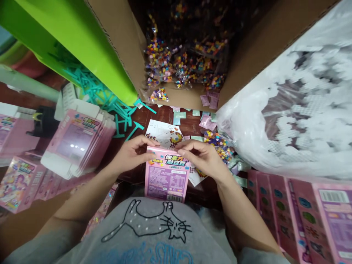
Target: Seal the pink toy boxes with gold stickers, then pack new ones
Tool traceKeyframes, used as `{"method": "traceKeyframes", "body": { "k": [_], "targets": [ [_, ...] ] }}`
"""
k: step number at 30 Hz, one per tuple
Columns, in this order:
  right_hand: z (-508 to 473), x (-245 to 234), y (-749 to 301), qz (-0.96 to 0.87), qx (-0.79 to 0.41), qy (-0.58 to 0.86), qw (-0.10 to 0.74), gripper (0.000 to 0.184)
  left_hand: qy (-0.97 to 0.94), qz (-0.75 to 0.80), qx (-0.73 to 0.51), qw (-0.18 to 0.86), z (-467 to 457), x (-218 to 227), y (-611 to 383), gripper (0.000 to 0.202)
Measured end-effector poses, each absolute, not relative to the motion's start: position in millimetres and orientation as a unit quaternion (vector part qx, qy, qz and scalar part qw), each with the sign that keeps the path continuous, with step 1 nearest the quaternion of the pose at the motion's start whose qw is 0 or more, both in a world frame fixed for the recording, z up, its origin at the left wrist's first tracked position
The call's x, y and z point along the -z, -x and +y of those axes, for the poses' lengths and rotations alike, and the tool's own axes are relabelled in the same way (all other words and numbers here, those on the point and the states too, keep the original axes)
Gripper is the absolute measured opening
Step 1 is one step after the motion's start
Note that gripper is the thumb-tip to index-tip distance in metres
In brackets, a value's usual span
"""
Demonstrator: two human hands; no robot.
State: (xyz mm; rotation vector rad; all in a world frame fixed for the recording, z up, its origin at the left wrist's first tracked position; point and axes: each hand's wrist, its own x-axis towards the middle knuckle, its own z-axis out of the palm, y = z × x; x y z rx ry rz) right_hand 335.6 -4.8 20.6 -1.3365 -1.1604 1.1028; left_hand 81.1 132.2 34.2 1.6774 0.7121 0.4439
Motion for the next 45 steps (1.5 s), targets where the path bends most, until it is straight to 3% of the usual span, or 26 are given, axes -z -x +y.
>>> {"method": "traceKeyframes", "body": {
  "k": [3, 6, 10, 11, 13, 15, 18, 21, 24, 27, 30, 32, 35, 37, 42, 45],
  "targets": [
    [9.2, -29.3, -351.6, -0.601, -0.444, 0.512, 0.424, 0.03, -0.748, 0.273, -0.211, 0.567, 133.3, -36.0, -72.9, 0.023],
    [67.1, -37.2, -361.2, -0.685, -0.289, 0.565, 0.358, 0.041, -0.735, 0.266, -0.238, 0.576, 134.4, -30.0, -66.0, 0.011],
    [198.5, -35.3, -370.4, -0.661, -0.059, 0.699, 0.266, 0.088, -0.672, 0.352, -0.277, 0.59, 141.8, -9.7, -50.9, 0.02],
    [229.3, -33.4, -373.2, -0.669, -0.048, 0.704, 0.233, 0.088, -0.653, 0.385, -0.29, 0.584, 144.9, -4.7, -44.9, 0.023],
    [274.2, -29.9, -378.5, -0.687, -0.051, 0.699, 0.194, 0.061, -0.603, 0.454, -0.329, 0.567, 151.1, 3.0, -29.9, 0.031],
    [290.9, -28.8, -383.8, -0.686, -0.056, 0.698, 0.196, 0.044, -0.537, 0.515, -0.375, 0.553, 154.6, 7.0, -12.5, 0.04],
    [269.6, -31.3, -399.0, -0.666, -0.057, 0.705, 0.237, 0.038, -0.449, 0.569, -0.415, 0.55, 152.1, 10.5, 12.1, 0.052],
    [218.9, -29.3, -425.1, -0.616, -0.157, 0.691, 0.346, 0.045, -0.416, 0.591, -0.415, 0.553, 144.3, 17.8, 28.1, 0.06],
    [165.9, -21.0, -447.0, -0.514, -0.238, 0.72, 0.401, 0.07, -0.456, 0.609, -0.375, 0.529, 138.1, 29.7, 35.3, 0.062],
    [132.6, -15.2, -447.3, -0.474, -0.143, 0.782, 0.378, 0.088, -0.619, 0.599, -0.318, 0.396, 132.6, 39.4, 33.8, 0.057],
    [133.4, -10.9, -427.4, -0.536, 0.009, 0.781, 0.32, 0.071, -0.79, 0.504, -0.289, 0.194, 124.7, 41.5, 21.4, 0.047],
    [151.2, -5.1, -412.4, -0.593, 0.062, 0.761, 0.254, 0.059, -0.875, 0.41, -0.228, 0.123, 120.9, 39.0, 8.8, 0.041],
    [184.1, 6.5, -398.7, -0.603, 0.011, 0.776, 0.186, 0.06, -0.941, 0.307, -0.088, 0.113, 119.3, 33.3, -7.9, 0.045],
    [195.3, 12.1, -395.5, -0.562, -0.017, 0.807, 0.183, 0.067, -0.944, 0.312, -0.03, 0.103, 117.2, 30.3, -12.9, 0.051],
    [169.9, 16.9, -386.6, -0.445, 0.055, 0.856, 0.256, 0.085, -0.899, 0.437, -0.017, 0.032, 104.9, 27.8, -8.4, 0.064],
    [149.5, 16.3, -374.0, -0.372, -0.006, 0.898, 0.234, 0.087, -0.891, 0.453, -0.002, 0.013, 111.9, 20.2, -13.0, 0.076]
  ]
}}
